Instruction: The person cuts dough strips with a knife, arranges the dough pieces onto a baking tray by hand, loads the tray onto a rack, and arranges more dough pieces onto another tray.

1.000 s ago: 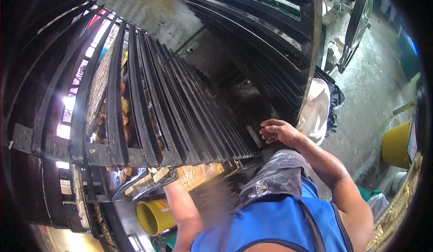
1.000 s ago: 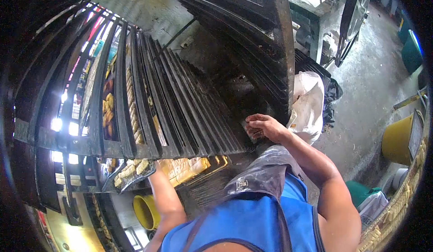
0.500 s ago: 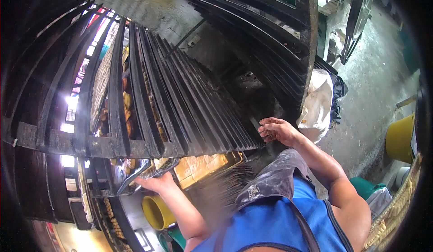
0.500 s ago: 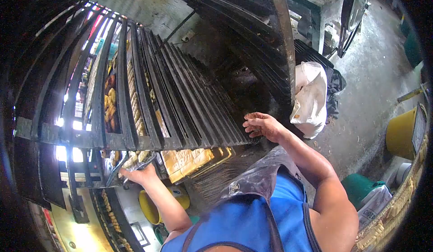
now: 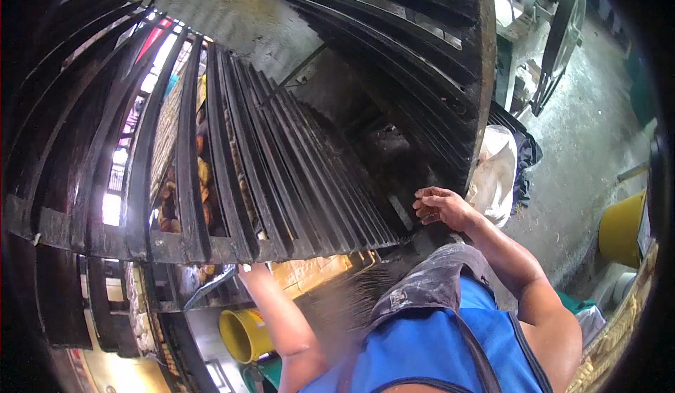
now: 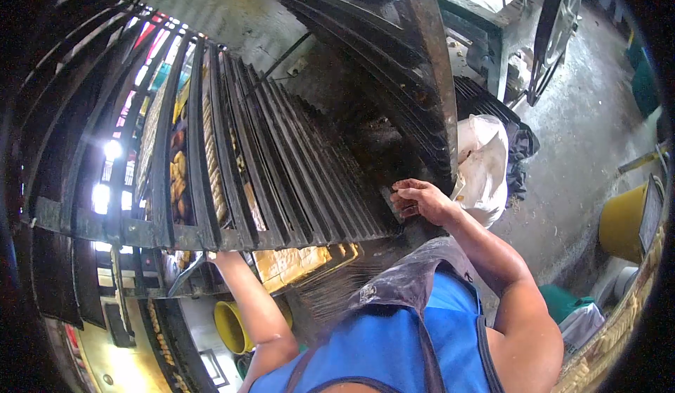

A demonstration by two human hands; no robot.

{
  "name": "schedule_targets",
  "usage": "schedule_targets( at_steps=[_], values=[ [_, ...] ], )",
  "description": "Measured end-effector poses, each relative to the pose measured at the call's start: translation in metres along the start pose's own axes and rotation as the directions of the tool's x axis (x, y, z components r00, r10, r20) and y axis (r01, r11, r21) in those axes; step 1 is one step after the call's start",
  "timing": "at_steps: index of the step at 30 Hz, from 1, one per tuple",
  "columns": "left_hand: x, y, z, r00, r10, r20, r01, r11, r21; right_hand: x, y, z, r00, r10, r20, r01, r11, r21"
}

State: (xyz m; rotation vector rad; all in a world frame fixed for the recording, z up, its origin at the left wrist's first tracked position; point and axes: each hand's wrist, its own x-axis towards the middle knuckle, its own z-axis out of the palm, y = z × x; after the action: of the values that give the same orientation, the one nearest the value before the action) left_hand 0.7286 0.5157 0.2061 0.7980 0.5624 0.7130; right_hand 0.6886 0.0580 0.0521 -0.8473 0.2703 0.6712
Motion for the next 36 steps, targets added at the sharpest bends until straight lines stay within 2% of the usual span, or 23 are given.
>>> schedule_targets(
  at_steps=[4,6,10,15,18,20,21,22,23,24,25,26,27,28,30,32,34,35,36],
  values=[
    [0.0,-0.012,-0.048,0.997,-0.037,-0.061,0.039,0.999,0.031,-0.002,-0.015,0.0,1.0,-0.013,-0.006,0.013,1.0,-0.025],
    [-0.002,-0.023,-0.068,0.995,-0.064,-0.079,0.068,0.996,0.051,-0.006,-0.019,-0.002,0.997,-0.03,-0.069,0.028,0.999,-0.025],
    [0.026,-0.053,-0.064,0.984,-0.171,-0.046,0.175,0.978,0.114,-0.006,-0.017,-0.011,0.999,-0.02,-0.048,0.02,1.0,-0.01],
    [0.039,-0.066,-0.057,0.976,-0.214,-0.023,0.215,0.964,0.155,-0.008,-0.019,0.0,0.999,-0.01,-0.031,0.009,0.999,-0.039],
    [0.029,-0.055,-0.068,0.981,-0.16,-0.109,0.178,0.966,0.187,-0.015,-0.022,-0.002,0.997,-0.068,-0.039,0.067,0.997,-0.032],
    [0.002,-0.028,-0.084,0.964,-0.011,-0.266,0.088,0.956,0.281,-0.02,-0.021,-0.006,0.992,-0.092,-0.085,0.091,0.996,-0.025],
    [-0.017,-0.007,-0.09,0.921,0.113,-0.373,0.015,0.946,0.324,-0.023,-0.019,-0.01,0.995,-0.088,-0.055,0.086,0.995,-0.047],
    [-0.037,0.013,-0.091,0.833,0.275,-0.48,-0.115,0.935,0.337,-0.029,-0.017,-0.014,0.99,-0.098,-0.097,0.095,0.995,-0.032],
    [-0.053,0.035,-0.084,0.736,0.436,-0.518,-0.311,0.897,0.313,-0.031,-0.014,-0.017,0.983,-0.114,-0.145,0.113,0.993,-0.015],
    [-0.066,0.055,-0.082,0.609,0.567,-0.555,-0.491,0.819,0.297,-0.032,-0.011,-0.019,0.984,-0.123,-0.127,0.12,0.992,-0.032],
    [-0.075,0.082,-0.085,0.602,0.562,-0.567,-0.5,0.819,0.281,-0.034,-0.009,-0.02,0.985,-0.108,-0.137,0.106,0.994,-0.023],
    [-0.079,0.114,-0.094,0.258,0.921,-0.291,-0.6,0.389,0.699,-0.035,-0.007,-0.018,0.984,-0.094,-0.151,0.093,0.996,-0.015],
    [-0.083,0.145,-0.101,-0.075,0.985,0.157,-0.462,-0.174,0.869,-0.038,-0.009,-0.009,0.987,-0.082,-0.135,0.082,0.997,-0.01],
    [-0.093,0.169,-0.1,-0.267,0.736,0.622,-0.138,-0.668,0.731,-0.037,-0.01,-0.001,0.987,-0.095,-0.129,0.092,0.995,-0.026],
    [-0.123,0.215,-0.058,-0.268,0.624,0.734,0.004,-0.761,0.649,-0.036,-0.011,0.018,0.988,-0.042,-0.146,0.032,0.997,-0.07],
    [-0.125,0.234,-0.021,-0.281,0.731,0.622,-0.249,-0.681,0.689,-0.033,-0.007,0.036,0.988,-0.032,-0.152,0.019,0.996,-0.09],
    [-0.113,0.24,0.004,-0.3,0.799,0.521,-0.61,-0.58,0.539,-0.027,0.0,0.05,0.999,-0.025,-0.027,0.022,0.994,-0.108],
    [-0.11,0.245,0.008,-0.348,0.747,0.567,-0.623,-0.636,0.456,-0.027,0.004,0.058,1.0,-0.023,-0.016,0.021,0.992,-0.128],
    [-0.11,0.247,0.009,-0.344,0.744,0.572,-0.629,-0.635,0.448,-0.029,0.01,0.065,0.999,-0.022,-0.024,0.019,0.993,-0.119]
  ],
)
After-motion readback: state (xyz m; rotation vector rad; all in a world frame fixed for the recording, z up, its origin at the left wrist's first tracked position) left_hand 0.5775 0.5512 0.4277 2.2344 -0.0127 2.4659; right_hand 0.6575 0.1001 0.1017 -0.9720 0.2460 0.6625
